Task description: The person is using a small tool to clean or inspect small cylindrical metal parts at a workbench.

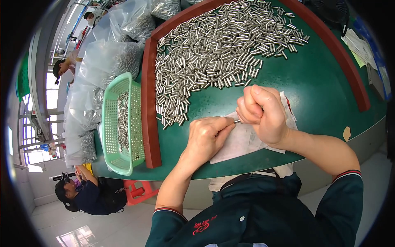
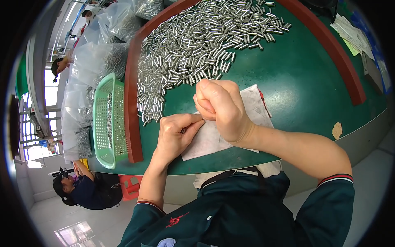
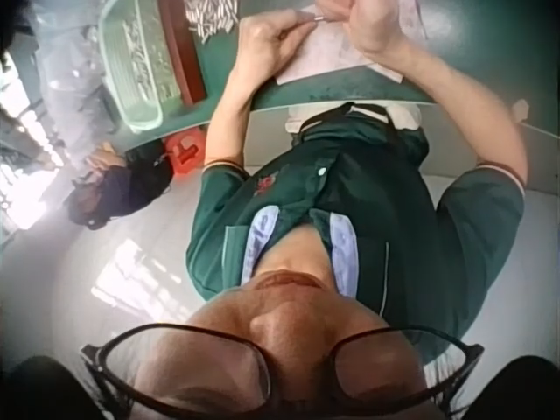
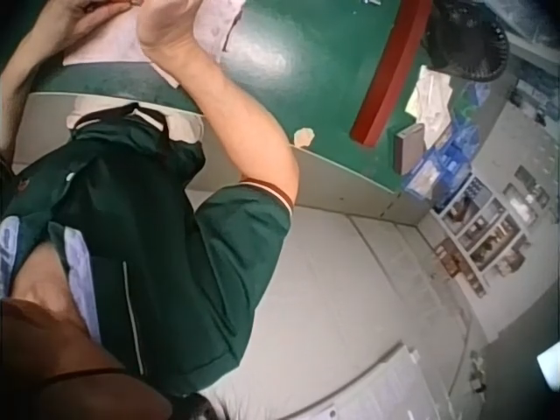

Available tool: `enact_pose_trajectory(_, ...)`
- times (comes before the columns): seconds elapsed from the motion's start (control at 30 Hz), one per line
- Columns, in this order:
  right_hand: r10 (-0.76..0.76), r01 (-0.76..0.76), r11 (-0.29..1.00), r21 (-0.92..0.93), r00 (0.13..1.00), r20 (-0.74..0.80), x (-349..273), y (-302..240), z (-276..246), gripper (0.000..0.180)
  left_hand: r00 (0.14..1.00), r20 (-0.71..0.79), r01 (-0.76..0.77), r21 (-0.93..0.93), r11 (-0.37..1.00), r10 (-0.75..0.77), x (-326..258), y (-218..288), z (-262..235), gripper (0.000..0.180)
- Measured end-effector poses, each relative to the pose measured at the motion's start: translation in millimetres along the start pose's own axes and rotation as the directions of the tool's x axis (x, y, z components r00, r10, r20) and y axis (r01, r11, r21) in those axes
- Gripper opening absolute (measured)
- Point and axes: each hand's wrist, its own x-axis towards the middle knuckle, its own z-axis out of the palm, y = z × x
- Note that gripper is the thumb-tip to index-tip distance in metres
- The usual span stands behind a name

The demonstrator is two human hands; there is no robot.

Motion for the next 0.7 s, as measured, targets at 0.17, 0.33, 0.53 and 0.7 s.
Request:
enact_pose_trajectory(0.17,0.015,-0.015,1.0,0.006,1.0,0.0,0.3,-5.3,1.4,0.038,1.0,-0.015,-0.001,-0.006,1.0,0.001,-1.0,2.0,0.0,0.005)
enact_pose_trajectory(0.33,0.039,-0.038,0.997,0.068,0.999,-0.006,2.4,-7.2,-2.7,0.039,1.0,0.001,0.022,0.006,1.0,-0.022,-2.2,1.7,-0.7,0.008)
enact_pose_trajectory(0.53,0.06,-0.059,0.992,0.114,0.998,-0.006,2.6,-4.0,-4.2,0.038,1.0,-0.008,0.019,-0.007,1.0,-0.019,-3.8,0.0,-0.1,0.008)
enact_pose_trajectory(0.7,0.04,-0.04,0.995,0.09,0.999,-0.007,1.0,-2.1,-4.2,0.039,1.0,0.004,0.03,0.001,1.0,-0.03,-2.4,-1.0,-0.5,0.008)
